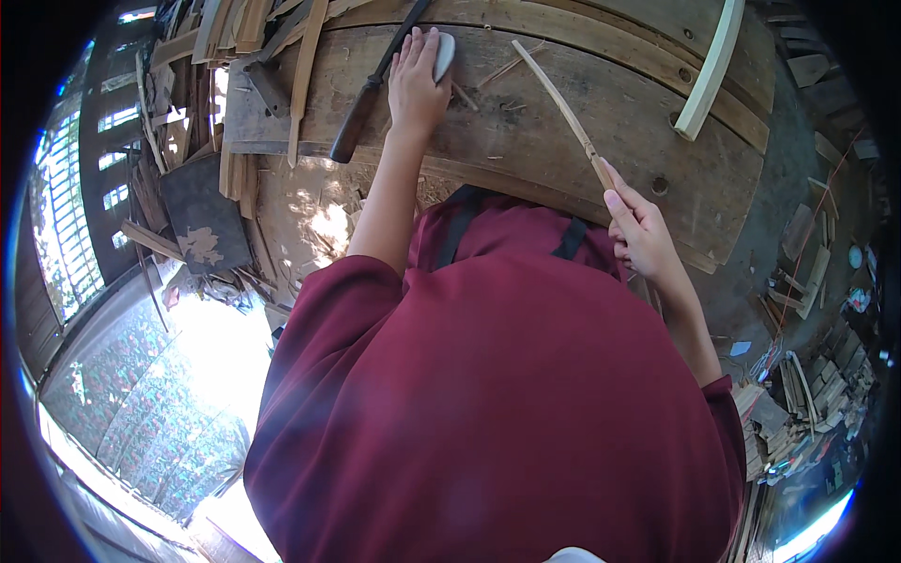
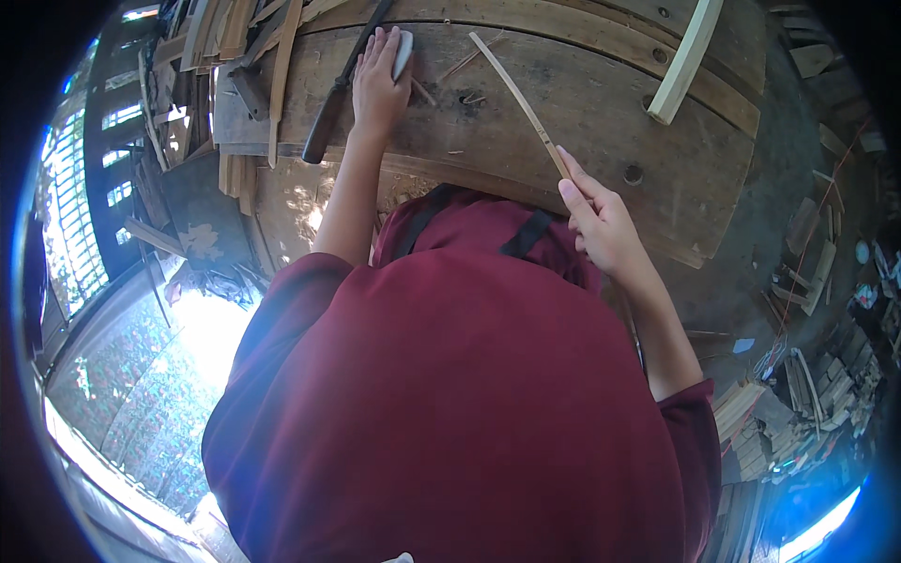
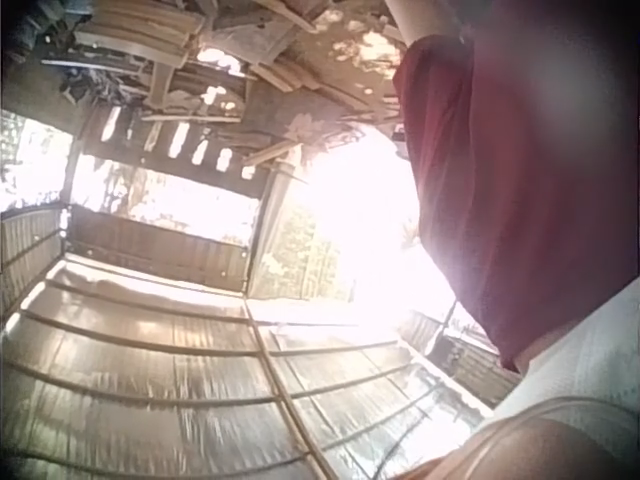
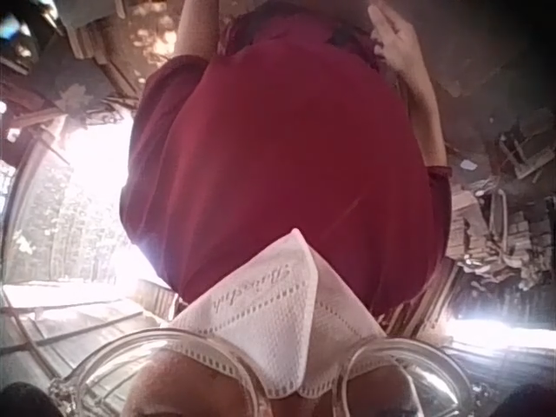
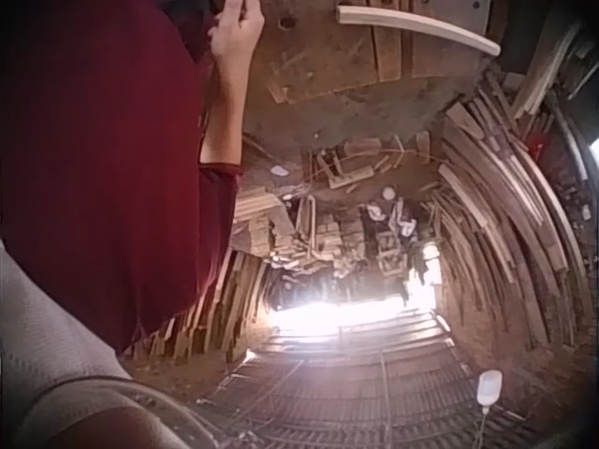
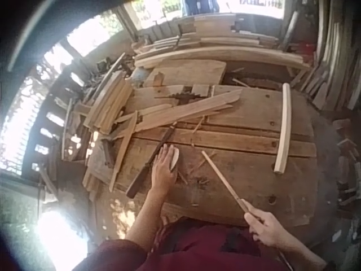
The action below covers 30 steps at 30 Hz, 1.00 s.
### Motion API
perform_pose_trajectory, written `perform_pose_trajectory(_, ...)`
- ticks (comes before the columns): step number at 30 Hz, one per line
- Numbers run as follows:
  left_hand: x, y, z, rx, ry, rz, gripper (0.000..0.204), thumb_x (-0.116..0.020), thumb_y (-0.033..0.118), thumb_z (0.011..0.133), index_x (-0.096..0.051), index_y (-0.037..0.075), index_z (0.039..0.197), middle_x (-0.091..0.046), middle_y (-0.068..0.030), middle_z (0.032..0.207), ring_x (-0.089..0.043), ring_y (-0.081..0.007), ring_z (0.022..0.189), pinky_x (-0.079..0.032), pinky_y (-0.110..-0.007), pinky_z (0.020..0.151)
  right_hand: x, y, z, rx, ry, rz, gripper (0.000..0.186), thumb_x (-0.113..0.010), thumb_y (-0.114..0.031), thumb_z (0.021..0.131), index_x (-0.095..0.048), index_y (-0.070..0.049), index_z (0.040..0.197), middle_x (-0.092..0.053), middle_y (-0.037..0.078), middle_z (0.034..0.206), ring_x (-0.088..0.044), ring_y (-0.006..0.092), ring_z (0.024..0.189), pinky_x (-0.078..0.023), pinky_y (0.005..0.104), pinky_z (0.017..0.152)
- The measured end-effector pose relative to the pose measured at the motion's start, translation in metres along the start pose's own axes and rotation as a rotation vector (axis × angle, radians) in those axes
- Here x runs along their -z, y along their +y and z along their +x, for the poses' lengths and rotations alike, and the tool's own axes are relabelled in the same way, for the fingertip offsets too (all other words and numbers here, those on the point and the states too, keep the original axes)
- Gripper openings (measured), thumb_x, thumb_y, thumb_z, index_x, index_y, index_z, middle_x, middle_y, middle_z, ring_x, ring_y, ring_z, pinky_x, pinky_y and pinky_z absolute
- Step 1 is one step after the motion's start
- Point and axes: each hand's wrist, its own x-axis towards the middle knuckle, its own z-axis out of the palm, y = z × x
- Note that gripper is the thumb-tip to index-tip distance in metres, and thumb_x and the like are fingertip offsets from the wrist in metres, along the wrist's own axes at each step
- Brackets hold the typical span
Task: Carve a piece of wood using a handheld chisel.
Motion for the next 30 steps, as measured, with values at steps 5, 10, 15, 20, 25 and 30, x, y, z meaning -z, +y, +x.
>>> perform_pose_trajectory(5, 0.015, 0.045, 0.007, -0.207, -0.032, -0.230, 0.061, -0.053, -0.007, 0.075, -0.056, 0.010, 0.134, -0.059, -0.0126, 0.132, -0.053, -0.0324, 0.125, -0.040, -0.042, 0.108, 0.002, 0.007, 0.008, 0.074, 0.003, -0.030, 0.052, -0.049, -0.037, 0.102, -0.039, -0.018, 0.150, -0.033, -0.008, 0.067, -0.035, 0.0033, 0.057, -0.034, 0.0196, 0.048)
perform_pose_trajectory(10, 0.012, 0.111, -0.021, -0.559, -0.428, -0.525, 0.059, -0.050, -0.010, 0.069, -0.062, 0.009, 0.124, -0.062, -0.0112, 0.129, -0.051, -0.0293, 0.129, -0.037, -0.042, 0.113, 0.004, 0.007, 0.010, 0.121, -0.033, -0.086, 0.051, -0.048, -0.037, 0.102, -0.040, -0.017, 0.149, -0.035, -0.007, 0.064, -0.035, 0.0037, 0.054, -0.034, 0.0207, 0.046)
perform_pose_trajectory(15, -0.016, 0.094, -0.011, -0.199, -0.136, -0.512, 0.059, -0.048, -0.014, 0.066, -0.067, 0.010, 0.117, -0.064, -0.0140, 0.123, -0.053, -0.0311, 0.127, -0.042, -0.041, 0.108, 0.003, 0.000, 0.009, 0.046, -0.033, 0.016, 0.051, -0.048, -0.035, 0.103, -0.040, -0.018, 0.149, -0.035, -0.007, 0.064, -0.034, 0.0035, 0.054, -0.032, 0.0208, 0.046)
perform_pose_trajectory(20, -0.009, 0.100, -0.017, -0.320, -0.210, -0.472, 0.052, -0.048, -0.014, 0.072, -0.068, 0.011, 0.113, -0.065, -0.0117, 0.122, -0.057, -0.0291, 0.123, -0.047, -0.038, 0.103, 0.002, 0.011, 0.011, 0.194, -0.009, -0.040, 0.049, -0.048, -0.034, 0.103, -0.041, -0.018, 0.149, -0.034, -0.007, 0.065, -0.032, 0.0038, 0.054, -0.031, 0.0208, 0.046)
perform_pose_trajectory(25, -0.014, 0.128, -0.014, -0.253, -0.165, -0.421, 0.049, -0.051, -0.011, 0.074, -0.067, 0.008, 0.116, -0.064, -0.0133, 0.122, -0.057, -0.0304, 0.122, -0.047, -0.040, 0.102, 0.009, 0.000, 0.010, 0.080, -0.011, -0.047, 0.049, -0.048, -0.032, 0.103, -0.041, -0.017, 0.149, -0.037, -0.007, 0.065, -0.033, 0.0038, 0.054, -0.033, 0.0218, 0.046)
perform_pose_trajectory(30, -0.019, 0.094, 0.010, -0.080, -0.133, -0.467, 0.045, -0.049, -0.011, 0.077, -0.065, 0.006, 0.115, -0.064, -0.0154, 0.119, -0.063, -0.0323, 0.112, -0.050, -0.040, 0.097, 0.003, 0.006, 0.010, 0.186, -0.004, -0.075, 0.048, -0.047, -0.033, 0.103, -0.042, -0.016, 0.148, -0.037, -0.007, 0.065, -0.034, 0.0037, 0.053, -0.034, 0.0220, 0.047)
